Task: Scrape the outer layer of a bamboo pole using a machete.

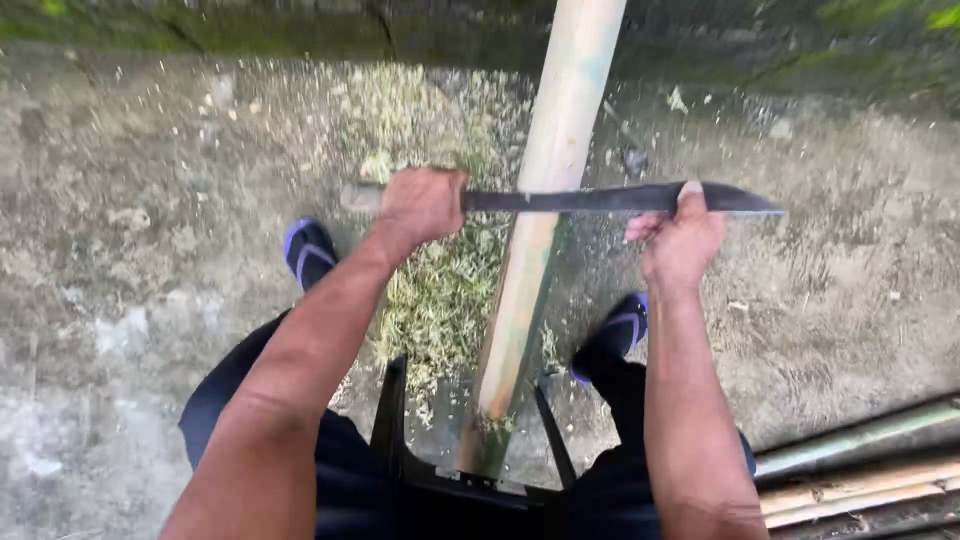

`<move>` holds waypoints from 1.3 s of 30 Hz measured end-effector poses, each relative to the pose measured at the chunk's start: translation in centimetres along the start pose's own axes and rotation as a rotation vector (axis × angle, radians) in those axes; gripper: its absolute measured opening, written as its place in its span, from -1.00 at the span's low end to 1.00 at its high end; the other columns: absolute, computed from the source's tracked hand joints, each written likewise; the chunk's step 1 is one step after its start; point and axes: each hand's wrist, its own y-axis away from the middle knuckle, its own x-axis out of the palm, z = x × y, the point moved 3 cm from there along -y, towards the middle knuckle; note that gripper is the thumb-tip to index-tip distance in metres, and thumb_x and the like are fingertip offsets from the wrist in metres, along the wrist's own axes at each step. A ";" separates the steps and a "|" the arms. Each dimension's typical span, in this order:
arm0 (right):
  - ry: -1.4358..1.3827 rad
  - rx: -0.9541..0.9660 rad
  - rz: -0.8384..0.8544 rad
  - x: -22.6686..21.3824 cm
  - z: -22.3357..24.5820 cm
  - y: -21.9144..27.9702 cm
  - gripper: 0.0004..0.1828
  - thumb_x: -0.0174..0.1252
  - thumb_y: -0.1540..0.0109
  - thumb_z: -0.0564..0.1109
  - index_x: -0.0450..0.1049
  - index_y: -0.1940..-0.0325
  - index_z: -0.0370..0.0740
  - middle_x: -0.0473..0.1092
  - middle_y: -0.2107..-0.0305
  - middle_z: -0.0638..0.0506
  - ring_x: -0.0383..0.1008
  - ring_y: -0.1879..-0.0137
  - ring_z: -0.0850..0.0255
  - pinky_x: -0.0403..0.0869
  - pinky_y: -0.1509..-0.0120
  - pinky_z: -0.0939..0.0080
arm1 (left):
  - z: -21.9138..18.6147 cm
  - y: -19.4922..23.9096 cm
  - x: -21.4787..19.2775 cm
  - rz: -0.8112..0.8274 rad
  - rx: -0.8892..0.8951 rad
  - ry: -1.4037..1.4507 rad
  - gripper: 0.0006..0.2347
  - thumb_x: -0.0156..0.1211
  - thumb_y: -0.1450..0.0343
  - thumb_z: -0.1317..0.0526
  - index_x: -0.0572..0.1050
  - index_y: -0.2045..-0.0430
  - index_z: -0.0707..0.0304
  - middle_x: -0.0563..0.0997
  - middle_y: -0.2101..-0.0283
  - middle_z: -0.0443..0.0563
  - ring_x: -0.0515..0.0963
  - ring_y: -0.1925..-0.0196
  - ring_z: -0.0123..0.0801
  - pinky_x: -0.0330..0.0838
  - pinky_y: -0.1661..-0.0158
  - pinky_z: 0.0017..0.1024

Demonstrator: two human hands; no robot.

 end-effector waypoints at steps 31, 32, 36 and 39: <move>0.868 0.022 0.362 0.6 -12.0 12.7 -0.49 -0.10 -0.42 0.12 0.28 -0.37 -0.16 0.48 -0.07 -0.23 0.51 -0.18 -0.13 0.46 -0.28 -0.18 | -3.3 27.3 5.7 -0.350 -0.501 1.401 -0.72 0.32 -0.36 0.10 0.45 0.24 0.29 0.47 0.56 0.05 0.45 0.66 -0.24 0.34 0.64 -0.24; 0.676 0.101 0.437 -0.3 -12.2 14.9 -0.43 0.00 -0.36 0.07 0.13 -0.42 -0.13 0.48 -0.05 -0.19 0.54 -0.11 -0.09 0.51 -0.22 -0.14 | -3.9 27.6 5.8 -0.297 -0.561 1.531 -0.73 0.25 -0.39 0.06 0.44 0.26 0.27 0.44 0.58 0.04 0.43 0.68 -0.26 0.35 0.66 -0.26; 0.471 0.541 0.450 -5.6 -19.9 23.7 -0.06 0.35 -0.12 -0.13 -0.05 -0.45 -0.15 0.37 -0.14 -0.10 0.44 -0.26 0.04 0.43 -0.35 0.03 | -4.9 28.8 5.7 -0.142 -0.733 1.773 -0.69 0.05 -0.44 -0.07 0.41 0.29 0.20 0.41 0.60 0.02 0.41 0.68 -0.28 0.35 0.64 -0.26; 0.495 0.505 0.475 -7.8 -24.9 24.5 -0.18 0.59 0.12 -0.12 0.41 -0.17 -0.29 0.57 -0.03 -0.15 0.58 -0.15 0.07 0.49 -0.32 0.10 | -3.4 27.6 6.3 -0.146 -0.630 1.816 -0.71 0.02 -0.45 -0.03 0.42 0.29 0.23 0.43 0.58 0.04 0.43 0.65 -0.26 0.37 0.61 -0.23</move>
